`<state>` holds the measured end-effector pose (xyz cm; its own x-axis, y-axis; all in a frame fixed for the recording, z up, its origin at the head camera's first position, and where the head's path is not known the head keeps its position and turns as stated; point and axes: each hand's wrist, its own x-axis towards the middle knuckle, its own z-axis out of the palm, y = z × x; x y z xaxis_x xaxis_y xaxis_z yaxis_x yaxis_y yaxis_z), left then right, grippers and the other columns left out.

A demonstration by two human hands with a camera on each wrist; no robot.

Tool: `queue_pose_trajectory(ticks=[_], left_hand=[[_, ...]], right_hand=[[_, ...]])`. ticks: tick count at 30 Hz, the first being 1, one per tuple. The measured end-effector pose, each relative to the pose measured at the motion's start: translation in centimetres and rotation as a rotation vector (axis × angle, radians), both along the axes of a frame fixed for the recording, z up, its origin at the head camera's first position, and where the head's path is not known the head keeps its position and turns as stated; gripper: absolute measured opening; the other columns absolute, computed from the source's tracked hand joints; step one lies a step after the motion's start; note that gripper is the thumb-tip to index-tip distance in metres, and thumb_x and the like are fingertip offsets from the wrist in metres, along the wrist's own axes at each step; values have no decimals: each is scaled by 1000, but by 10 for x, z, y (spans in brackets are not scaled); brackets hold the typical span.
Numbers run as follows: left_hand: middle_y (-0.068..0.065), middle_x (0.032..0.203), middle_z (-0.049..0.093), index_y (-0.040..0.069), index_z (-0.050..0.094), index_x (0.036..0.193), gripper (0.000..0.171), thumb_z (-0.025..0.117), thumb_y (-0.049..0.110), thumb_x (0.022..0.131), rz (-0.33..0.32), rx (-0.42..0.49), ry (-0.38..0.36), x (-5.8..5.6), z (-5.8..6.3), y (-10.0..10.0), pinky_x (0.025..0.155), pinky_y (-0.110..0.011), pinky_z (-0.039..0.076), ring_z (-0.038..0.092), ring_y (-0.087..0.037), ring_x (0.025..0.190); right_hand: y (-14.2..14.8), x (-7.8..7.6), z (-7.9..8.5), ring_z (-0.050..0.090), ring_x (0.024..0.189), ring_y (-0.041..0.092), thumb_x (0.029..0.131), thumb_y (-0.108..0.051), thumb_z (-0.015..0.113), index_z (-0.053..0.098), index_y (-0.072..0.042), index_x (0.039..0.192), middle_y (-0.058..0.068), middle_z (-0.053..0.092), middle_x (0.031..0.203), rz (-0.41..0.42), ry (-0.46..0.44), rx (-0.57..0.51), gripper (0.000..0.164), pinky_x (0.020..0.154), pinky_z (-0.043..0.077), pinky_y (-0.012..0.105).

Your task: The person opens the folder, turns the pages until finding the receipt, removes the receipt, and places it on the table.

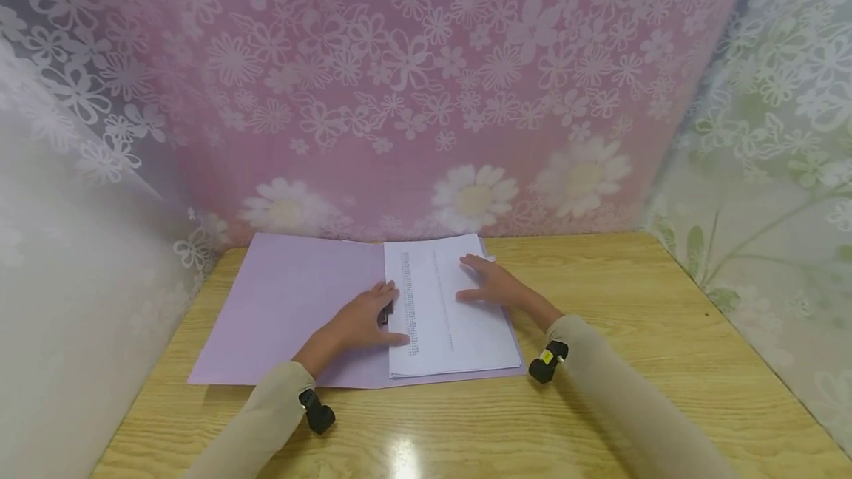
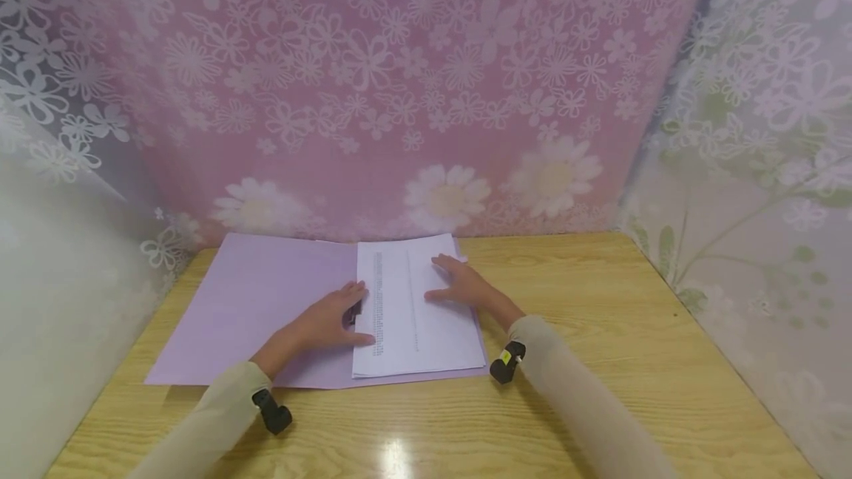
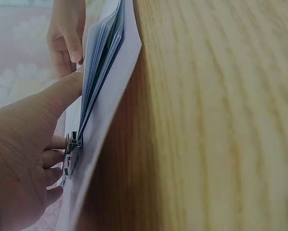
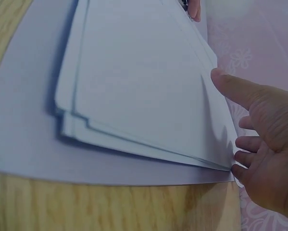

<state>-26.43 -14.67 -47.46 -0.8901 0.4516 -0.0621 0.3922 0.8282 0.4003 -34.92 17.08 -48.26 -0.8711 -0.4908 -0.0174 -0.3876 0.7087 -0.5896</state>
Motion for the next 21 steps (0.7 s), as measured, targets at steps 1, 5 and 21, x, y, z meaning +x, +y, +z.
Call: queue_pose_trajectory(ticks=[1,5,21], left_hand=[[-10,169,26,7,37,158,105,75,66,81,1,-4,-1,0,0,0,127,-52,24,20,-33,158],[-11,169,25,5,36,158,104,74,66,82,-2,-21,-4,3,2,1,127,-52,25,19,-34,158],[-12,170,21,4,31,160,109,71,70,82,-39,-54,2,9,2,1,127,-51,24,15,-31,159]], right_hand=[[-1,0,1,23,155,40,89,-41,79,33,-2,158,22,26,167,-5,2,1,92,127,20,53],[-2,0,5,21,156,41,89,-39,79,33,0,158,23,24,167,-15,-6,0,92,128,18,53],[2,-25,2,13,157,44,92,-38,76,26,6,158,28,12,168,-98,2,61,94,128,16,55]])
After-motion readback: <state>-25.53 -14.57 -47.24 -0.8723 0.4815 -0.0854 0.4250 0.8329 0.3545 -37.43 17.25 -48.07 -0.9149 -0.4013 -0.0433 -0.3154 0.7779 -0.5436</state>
